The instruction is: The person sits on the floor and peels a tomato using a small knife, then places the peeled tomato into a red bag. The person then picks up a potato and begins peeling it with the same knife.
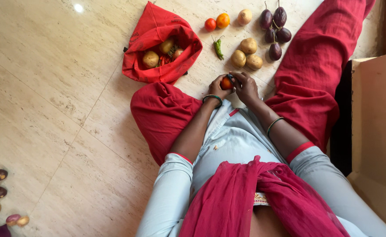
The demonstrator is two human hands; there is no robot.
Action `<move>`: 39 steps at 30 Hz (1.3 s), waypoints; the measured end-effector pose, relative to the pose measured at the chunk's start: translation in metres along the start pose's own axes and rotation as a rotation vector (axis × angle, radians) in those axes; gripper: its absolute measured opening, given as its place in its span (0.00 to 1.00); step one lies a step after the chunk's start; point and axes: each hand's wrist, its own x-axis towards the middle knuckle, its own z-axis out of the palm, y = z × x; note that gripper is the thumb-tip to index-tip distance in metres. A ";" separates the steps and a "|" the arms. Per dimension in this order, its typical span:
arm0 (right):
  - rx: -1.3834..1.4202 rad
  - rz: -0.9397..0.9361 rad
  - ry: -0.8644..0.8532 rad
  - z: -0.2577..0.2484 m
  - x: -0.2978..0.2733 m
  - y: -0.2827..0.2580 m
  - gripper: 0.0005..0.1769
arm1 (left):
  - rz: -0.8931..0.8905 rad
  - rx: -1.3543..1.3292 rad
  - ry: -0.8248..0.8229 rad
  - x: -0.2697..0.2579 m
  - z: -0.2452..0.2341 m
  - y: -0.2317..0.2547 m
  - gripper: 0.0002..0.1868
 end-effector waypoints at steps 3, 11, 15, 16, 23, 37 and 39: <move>0.010 -0.029 0.005 0.000 0.002 0.004 0.15 | -0.025 -0.036 0.030 0.002 0.003 -0.002 0.39; -0.241 -0.236 -0.012 -0.008 -0.014 -0.037 0.22 | -0.224 -0.186 0.096 0.017 0.011 -0.018 0.33; -0.237 -0.228 0.083 -0.005 -0.013 -0.034 0.16 | -0.083 -0.150 0.042 0.010 0.006 -0.007 0.33; -0.210 -0.205 0.088 -0.005 -0.012 -0.030 0.15 | -0.081 -0.104 0.036 0.008 0.005 -0.003 0.33; -0.167 -0.135 0.015 -0.004 -0.022 -0.030 0.14 | -0.118 -0.008 0.062 -0.004 -0.001 0.014 0.35; 0.057 0.037 0.079 -0.004 -0.025 0.007 0.14 | 0.042 -0.060 0.060 -0.018 -0.003 0.022 0.38; 0.027 -0.062 0.101 -0.004 -0.034 -0.006 0.14 | 0.019 -0.043 0.152 -0.017 -0.004 0.025 0.36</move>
